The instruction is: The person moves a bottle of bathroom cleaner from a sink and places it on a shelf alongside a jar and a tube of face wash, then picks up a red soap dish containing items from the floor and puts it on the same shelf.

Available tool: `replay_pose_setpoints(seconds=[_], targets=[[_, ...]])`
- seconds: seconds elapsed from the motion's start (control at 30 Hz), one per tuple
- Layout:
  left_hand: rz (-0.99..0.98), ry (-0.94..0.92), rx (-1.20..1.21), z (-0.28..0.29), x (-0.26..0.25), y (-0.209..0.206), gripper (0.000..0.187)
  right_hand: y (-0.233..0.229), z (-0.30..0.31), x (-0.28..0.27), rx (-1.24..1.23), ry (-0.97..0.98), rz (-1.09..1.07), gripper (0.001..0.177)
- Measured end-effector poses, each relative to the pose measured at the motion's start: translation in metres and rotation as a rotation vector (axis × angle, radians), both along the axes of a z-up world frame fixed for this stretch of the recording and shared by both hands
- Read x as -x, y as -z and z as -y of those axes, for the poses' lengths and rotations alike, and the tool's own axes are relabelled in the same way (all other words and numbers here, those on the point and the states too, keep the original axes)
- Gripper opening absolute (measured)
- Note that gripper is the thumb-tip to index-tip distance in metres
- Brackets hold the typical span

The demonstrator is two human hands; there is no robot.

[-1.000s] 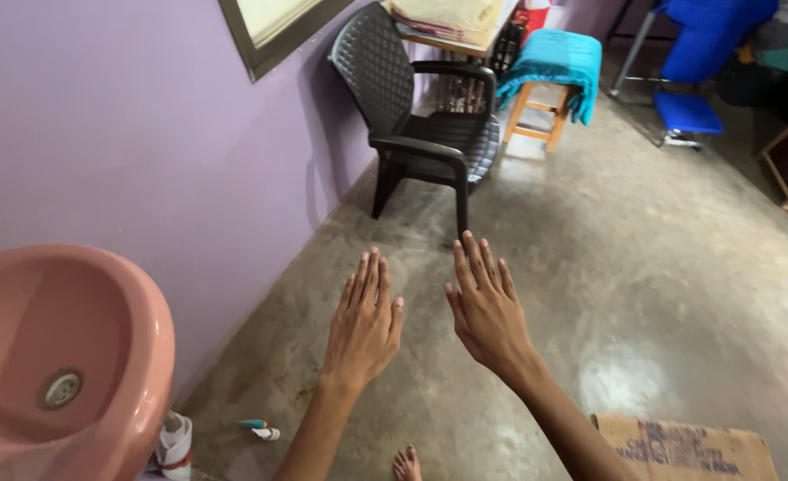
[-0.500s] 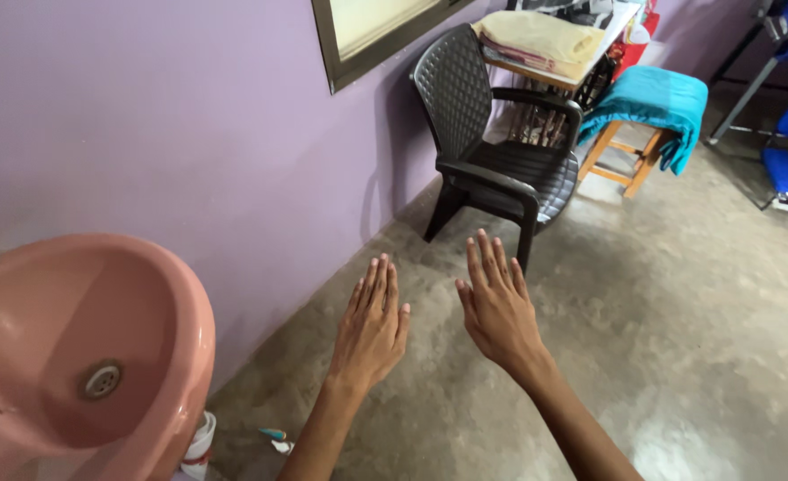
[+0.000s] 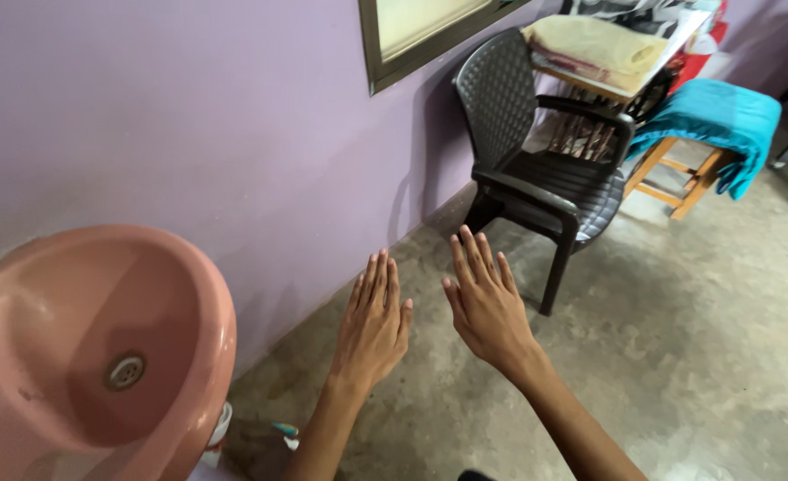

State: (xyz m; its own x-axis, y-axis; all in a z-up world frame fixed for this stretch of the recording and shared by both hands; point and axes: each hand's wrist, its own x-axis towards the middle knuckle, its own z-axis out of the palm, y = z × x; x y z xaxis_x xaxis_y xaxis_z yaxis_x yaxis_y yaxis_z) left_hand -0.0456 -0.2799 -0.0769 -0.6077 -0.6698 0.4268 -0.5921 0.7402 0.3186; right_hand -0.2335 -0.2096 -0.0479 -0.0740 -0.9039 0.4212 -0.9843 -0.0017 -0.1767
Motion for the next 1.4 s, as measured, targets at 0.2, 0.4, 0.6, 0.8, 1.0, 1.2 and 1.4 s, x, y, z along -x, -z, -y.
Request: replay_pose_setpoints(seconds=[0.2, 0.4, 0.6, 0.8, 1.0, 1.2, 1.4], targets=[[0.031, -0.100, -0.040, 0.007, -0.006, 0.003, 0.066, 0.003, 0.020, -0.001, -0.045, -0.077, 0.006, 0.063], [0.017, -0.210, -0.034, 0.015, -0.003, 0.002, 0.065, 0.000, 0.049, 0.009, -0.055, -0.192, -0.031, 0.063], [-0.023, -0.348, -0.031, 0.028, 0.015, -0.006, 0.065, -0.004, 0.087, 0.024, -0.099, -0.338, -0.039, 0.065], [-0.029, -0.504, 0.034, 0.041, 0.029, -0.006, 0.062, -0.009, 0.132, 0.034, -0.091, -0.489, -0.079, 0.064], [-0.031, -0.676, 0.058, 0.041, 0.029, -0.006, 0.062, -0.014, 0.168, 0.022, -0.080, -0.654, -0.103, 0.065], [0.033, -0.838, 0.103, 0.036, 0.010, 0.011, 0.061, -0.010, 0.179, -0.003, -0.110, -0.806, -0.052, 0.062], [0.020, -0.965, 0.217, 0.019, -0.019, 0.023, 0.059, -0.001, 0.178, -0.032, -0.105, -0.962, 0.004, 0.063]])
